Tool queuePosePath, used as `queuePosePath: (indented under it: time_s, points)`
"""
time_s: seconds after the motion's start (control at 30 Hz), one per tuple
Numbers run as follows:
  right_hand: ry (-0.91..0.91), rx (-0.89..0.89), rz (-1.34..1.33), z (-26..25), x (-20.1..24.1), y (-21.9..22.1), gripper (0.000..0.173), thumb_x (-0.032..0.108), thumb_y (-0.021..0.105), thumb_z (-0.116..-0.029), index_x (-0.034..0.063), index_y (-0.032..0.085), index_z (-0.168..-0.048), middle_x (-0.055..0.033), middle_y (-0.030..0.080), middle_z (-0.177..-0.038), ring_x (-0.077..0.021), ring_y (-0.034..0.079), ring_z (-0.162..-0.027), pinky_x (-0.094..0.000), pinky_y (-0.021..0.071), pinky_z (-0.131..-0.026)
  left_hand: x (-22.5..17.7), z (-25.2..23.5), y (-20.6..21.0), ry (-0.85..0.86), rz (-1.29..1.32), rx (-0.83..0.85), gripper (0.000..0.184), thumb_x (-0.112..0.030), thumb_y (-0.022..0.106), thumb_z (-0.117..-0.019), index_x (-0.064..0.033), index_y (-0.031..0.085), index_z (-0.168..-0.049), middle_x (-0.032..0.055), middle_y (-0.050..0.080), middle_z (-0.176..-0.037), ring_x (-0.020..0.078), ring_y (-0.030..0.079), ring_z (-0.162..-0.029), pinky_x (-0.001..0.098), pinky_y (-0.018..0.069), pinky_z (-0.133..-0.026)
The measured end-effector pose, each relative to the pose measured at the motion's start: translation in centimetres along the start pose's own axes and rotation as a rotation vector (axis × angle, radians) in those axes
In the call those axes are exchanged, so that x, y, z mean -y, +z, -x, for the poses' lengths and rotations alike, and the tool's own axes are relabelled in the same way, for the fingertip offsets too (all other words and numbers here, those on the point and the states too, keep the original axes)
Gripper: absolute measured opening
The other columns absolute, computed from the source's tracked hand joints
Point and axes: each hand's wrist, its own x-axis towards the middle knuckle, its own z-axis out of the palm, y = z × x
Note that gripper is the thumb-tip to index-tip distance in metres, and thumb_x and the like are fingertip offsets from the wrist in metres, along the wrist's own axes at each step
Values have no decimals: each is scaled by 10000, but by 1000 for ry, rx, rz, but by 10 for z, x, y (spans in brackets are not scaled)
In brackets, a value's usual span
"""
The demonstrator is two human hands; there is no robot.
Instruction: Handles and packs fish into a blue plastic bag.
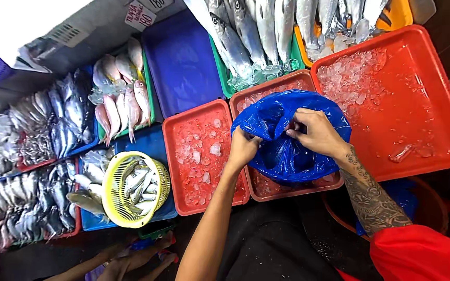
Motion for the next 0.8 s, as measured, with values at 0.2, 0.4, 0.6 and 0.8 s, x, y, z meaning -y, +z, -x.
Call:
queuePosePath:
  time_s: [0.2, 0.4, 0.6, 0.8]
  points:
    - [17, -96, 100, 13, 15, 8, 35, 28, 745, -876, 31, 748, -911, -123, 641, -892, -255, 638, -809, -431, 548, -751, 2, -2, 7, 201, -338, 25, 285, -180, 767, -859, -122, 748, -1138, 42, 753, -1049, 177, 696, -995, 481, 539, -929]
    - [54, -203, 54, 13, 15, 22, 96, 78, 759, -887, 50, 788, -974, -120, 697, -995, -230, 675, -921, -398, 567, -847, 4, -16, 1, 25, -119, 120, 111, -181, 672, -987, -85, 716, -1023, -29, 689, -831, 22, 621, -706, 232, 531, -662]
    - [13, -315, 141, 12, 16, 36, 64, 96, 728, -918, 73, 786, -930, -91, 715, -963, -237, 681, -936, -386, 567, -828, -8, -19, -6, -88, -2, 228, 99, -113, 609, -1020, -64, 692, -996, -42, 644, -756, -8, 560, -592, 162, 476, -534]
    - [32, -120, 174, 22, 28, 32, 108, 79, 577, -986, 16, 664, -977, -149, 627, -971, -352, 621, -961, -512, 494, -778, -4, -18, -4, -48, 45, 212, 113, -84, 643, -982, -56, 710, -1068, -38, 718, -833, -12, 620, -654, 163, 500, -555]
